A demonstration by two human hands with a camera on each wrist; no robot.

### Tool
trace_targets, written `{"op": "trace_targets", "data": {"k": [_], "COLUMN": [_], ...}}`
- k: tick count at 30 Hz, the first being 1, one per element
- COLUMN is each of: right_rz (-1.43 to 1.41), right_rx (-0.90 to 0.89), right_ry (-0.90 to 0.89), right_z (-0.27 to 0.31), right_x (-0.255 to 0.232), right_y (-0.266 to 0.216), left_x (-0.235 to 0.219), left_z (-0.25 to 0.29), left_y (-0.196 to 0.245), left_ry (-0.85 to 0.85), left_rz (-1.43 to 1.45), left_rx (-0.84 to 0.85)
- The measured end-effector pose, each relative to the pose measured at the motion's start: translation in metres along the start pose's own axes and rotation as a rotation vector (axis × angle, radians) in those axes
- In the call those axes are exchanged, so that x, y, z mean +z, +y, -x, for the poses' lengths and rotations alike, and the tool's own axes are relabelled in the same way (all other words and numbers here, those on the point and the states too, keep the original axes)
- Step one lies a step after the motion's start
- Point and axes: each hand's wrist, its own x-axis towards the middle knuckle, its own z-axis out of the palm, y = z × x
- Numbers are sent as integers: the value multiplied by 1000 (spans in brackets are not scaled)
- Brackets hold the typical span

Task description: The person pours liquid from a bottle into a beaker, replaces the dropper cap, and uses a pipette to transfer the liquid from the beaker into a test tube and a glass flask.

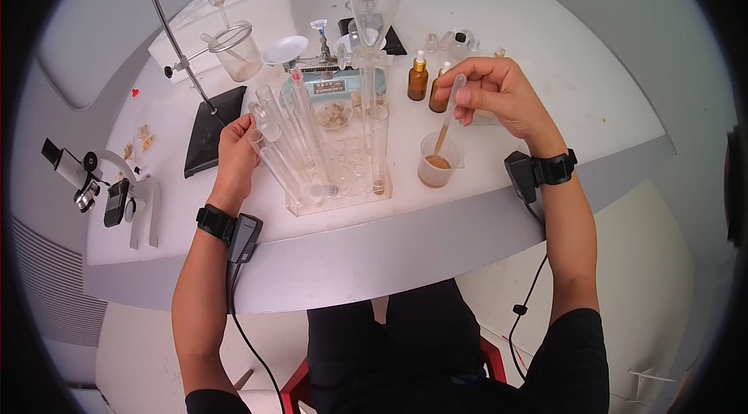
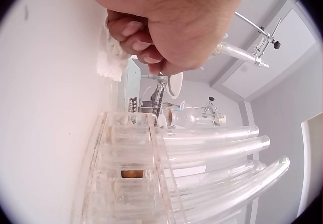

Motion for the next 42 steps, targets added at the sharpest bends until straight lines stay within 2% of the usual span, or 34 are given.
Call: {"op": "trace_targets", "data": {"k": [7, 10, 12, 18, 25, 27, 36, 38, 40, 42], "right_rz": [36, 27, -163, -261, -269, -86, -294, -356, -417, -515], "right_rx": [-7, -1, -39, -13, 70, 118, 42, 0, -40, -81], "right_ry": [-38, 26, 63, 157, 166, 195, 219, 220, 220, 298], "right_z": [0, 0, 0, -5, -7, -7, -6, -6, -10, -13], "right_x": [-5, -12, -18, -23, -28, -26, -31, -36, -39, -37], "right_y": [3, 5, 9, 8, 14, 13, 10, 10, 5, -6], "left_x": [4, 2, 1, 2, -1, 0, 2, -1, -2, -1], "left_z": [2, 1, 0, 1, -3, -2, -2, -3, -3, -2], "left_y": [4, 4, 2, 3, -4, -2, 1, 1, 1, 4], "left_ry": [16, 9, 4, 1, 8, 21, 47, -21, -12, -36], "left_rz": [3, -6, -4, -3, -4, -8, 19, -7, 14, -8], "left_rx": [-9, -9, -1, 7, -5, -12, -51, -53, -32, -30]}}
